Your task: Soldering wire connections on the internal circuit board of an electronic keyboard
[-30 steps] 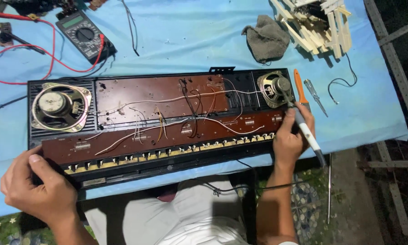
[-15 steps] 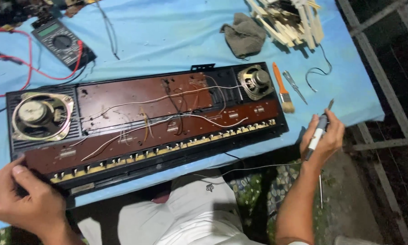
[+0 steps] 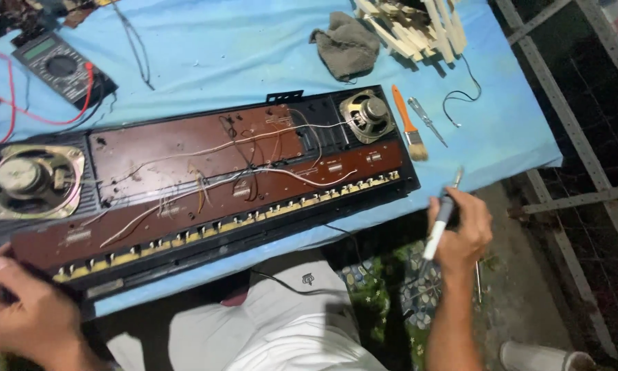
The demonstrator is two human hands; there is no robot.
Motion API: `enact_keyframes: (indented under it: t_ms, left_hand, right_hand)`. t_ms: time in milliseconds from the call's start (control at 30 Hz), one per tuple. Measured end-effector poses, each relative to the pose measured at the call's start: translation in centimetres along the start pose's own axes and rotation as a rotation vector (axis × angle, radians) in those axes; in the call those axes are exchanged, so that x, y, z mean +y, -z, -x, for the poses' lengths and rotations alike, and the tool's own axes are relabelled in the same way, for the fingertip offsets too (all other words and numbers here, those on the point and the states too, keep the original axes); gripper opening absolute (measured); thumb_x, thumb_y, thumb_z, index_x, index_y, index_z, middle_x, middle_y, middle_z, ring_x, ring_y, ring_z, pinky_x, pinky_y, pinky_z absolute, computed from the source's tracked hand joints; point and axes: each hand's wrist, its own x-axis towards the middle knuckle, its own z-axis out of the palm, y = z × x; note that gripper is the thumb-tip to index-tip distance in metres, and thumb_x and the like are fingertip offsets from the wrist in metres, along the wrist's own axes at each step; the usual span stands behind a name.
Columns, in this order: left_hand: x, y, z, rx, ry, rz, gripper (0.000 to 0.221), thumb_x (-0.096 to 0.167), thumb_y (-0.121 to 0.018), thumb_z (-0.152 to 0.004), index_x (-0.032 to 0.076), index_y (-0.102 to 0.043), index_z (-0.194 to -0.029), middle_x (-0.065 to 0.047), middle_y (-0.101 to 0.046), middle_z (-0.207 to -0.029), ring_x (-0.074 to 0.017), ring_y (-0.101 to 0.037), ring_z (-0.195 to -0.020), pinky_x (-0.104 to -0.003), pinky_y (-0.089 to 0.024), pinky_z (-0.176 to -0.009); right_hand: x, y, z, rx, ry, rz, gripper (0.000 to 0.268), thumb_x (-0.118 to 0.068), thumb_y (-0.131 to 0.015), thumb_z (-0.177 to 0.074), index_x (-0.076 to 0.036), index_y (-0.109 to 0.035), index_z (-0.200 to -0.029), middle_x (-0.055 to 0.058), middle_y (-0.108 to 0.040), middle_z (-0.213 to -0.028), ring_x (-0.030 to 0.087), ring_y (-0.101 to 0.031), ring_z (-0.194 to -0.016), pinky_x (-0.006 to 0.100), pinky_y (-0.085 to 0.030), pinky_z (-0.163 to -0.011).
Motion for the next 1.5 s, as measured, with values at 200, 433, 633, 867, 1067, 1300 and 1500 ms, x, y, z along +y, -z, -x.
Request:
enact_keyframes:
  t_ms: [200,433,633,867,1067,1300,1500]
  left_hand:
    - [3.6,0.5,-1.9,0.060,0.025,-0.101,0.017,-0.003,-0.059,-0.115,-0.011,-0.074,-0.112,-0.023,-0.070,-0.103,-0.0381,-0.057,-0.092,-0.046,-0.042,-0.096]
    - [4.7,2.6,-2.4,0.218,0.122,0.145,0.018,0.001,-0.054,-0.107,0.001,-0.072,-0.112,-0.020,-0.071,-0.100,-0.0475,-0.068,-0.099,-0.052,-0.050,-0.090]
    - [3.0,7.2,2.2,0.368,0.227,0.004,0.022,0.007,-0.054,-0.110,0.004,-0.074,-0.118,-0.011,-0.073,-0.109,-0.0357,-0.068,-0.111,-0.045,-0.046,-0.105]
    - [4.4,12.4,7.6,0.392,0.298,0.042,0.025,0.007,-0.049,-0.112,0.002,-0.072,-0.120,-0.012,-0.074,-0.108,-0.0376,-0.069,-0.108,-0.046,-0.047,-0.101]
    - [5.1,12.8,10.7,0.249,0.476,0.036,0.021,-0.002,-0.056,-0.099,-0.003,-0.070,-0.114,-0.011,-0.075,-0.106,-0.0277,-0.066,-0.096,-0.038,-0.052,-0.091]
    - [4.9,10.6,11.8,0.132,0.467,0.058,0.017,0.004,-0.060,-0.095,0.000,-0.073,-0.104,-0.006,-0.078,-0.093,-0.0247,-0.067,-0.089,-0.038,-0.049,-0.098]
    - [4.9,9.2,12.7,0.086,0.481,0.080,0.016,0.005,-0.061,-0.094,0.000,-0.074,-0.101,-0.006,-0.078,-0.088,-0.0241,-0.069,-0.085,-0.037,-0.052,-0.093]
  right_hand:
    - [-11.6,-0.7,-2.7,-0.049,0.226,-0.453,0.038,0.005,-0.088,-0.079,0.000,-0.070,-0.113,0.016,-0.068,-0.109,0.030,-0.065,-0.095,0.041,-0.056,-0.086]
    - [-27.4,-2.9,-5.9,0.019,0.722,-0.972,0.024,-0.017,-0.081,-0.087,-0.012,-0.081,-0.110,0.011,-0.073,-0.102,0.033,-0.066,-0.085,0.045,-0.056,-0.084]
    - [-41.9,-5.2,-4.3,0.085,1.025,-0.966,0.014,-0.022,-0.058,-0.102,-0.015,-0.071,-0.104,0.005,-0.062,-0.094,0.025,-0.063,-0.082,0.040,-0.050,-0.086]
    - [-53.7,-11.5,-1.4,0.308,1.132,-0.859,0.020,0.005,-0.060,-0.084,-0.011,-0.055,-0.074,0.007,-0.048,-0.076,0.028,-0.050,-0.066,0.042,-0.044,-0.070]
    - [-57.0,-17.8,-1.2,-0.039,1.122,-0.505,0.010,-0.013,-0.073,-0.079,-0.009,-0.065,-0.076,0.014,-0.070,-0.094,0.025,-0.062,-0.077,0.042,-0.046,-0.080]
    - [-57.3,-19.0,-0.2,-0.113,1.140,-0.470,0.008,-0.016,-0.067,-0.085,-0.010,-0.066,-0.079,0.014,-0.067,-0.092,0.028,-0.061,-0.081,0.042,-0.043,-0.079]
    - [-58.0,-17.7,1.6,-0.170,1.179,-0.528,0.004,-0.013,-0.067,-0.086,-0.009,-0.066,-0.088,0.013,-0.068,-0.097,0.027,-0.063,-0.083,0.044,-0.046,-0.084]
